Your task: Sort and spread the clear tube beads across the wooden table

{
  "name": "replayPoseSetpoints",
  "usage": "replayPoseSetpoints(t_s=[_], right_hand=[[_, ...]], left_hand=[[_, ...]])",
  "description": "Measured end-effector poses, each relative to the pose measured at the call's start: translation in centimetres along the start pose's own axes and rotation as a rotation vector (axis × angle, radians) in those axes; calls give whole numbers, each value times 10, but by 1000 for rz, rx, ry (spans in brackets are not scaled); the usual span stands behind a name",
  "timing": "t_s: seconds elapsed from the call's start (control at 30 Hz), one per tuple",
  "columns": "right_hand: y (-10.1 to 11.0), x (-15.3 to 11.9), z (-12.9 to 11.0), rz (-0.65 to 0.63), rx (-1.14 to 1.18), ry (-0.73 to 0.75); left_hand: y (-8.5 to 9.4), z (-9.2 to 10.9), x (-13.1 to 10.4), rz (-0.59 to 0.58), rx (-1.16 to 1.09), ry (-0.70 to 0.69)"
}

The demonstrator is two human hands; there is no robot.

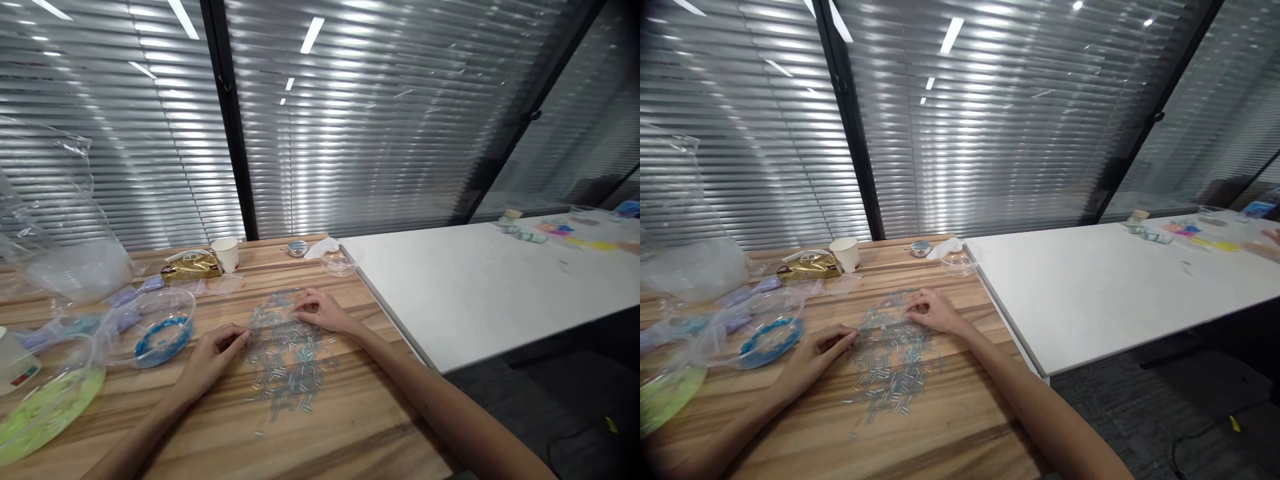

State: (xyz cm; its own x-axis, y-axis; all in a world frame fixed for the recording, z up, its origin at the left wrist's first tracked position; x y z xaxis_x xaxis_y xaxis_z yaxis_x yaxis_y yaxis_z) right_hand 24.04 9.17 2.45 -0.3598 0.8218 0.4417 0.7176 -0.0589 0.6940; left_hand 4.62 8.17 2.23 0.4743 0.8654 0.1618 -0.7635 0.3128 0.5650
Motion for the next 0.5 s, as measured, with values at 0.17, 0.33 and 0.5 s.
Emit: replayPoseSetpoints(t_s=[0.17, 0.33, 0.5], right_hand=[[-4, -1, -9, -56, -87, 36], [-5, -1, -10, -60, -105, 34], [-6, 0, -8, -59, -95, 24]], left_hand=[[0, 1, 0, 1, 0, 16], [-1, 1, 1, 0, 6, 6], [-2, 3, 0, -14, 5, 1]])
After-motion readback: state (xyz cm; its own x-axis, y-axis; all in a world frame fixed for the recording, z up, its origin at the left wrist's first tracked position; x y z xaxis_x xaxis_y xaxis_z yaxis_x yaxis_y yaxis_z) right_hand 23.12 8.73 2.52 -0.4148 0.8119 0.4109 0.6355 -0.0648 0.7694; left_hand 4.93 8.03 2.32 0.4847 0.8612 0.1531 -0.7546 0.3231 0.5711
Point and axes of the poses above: each hand's wrist, its own x-axis towards the middle knuckle, its own y-axis out of the back of the hand, z = x × y, the point moved 10 cm from there along x, towards the middle knuckle, and after that the axes turned 6 degrees about -x, right-handed, at the moved point
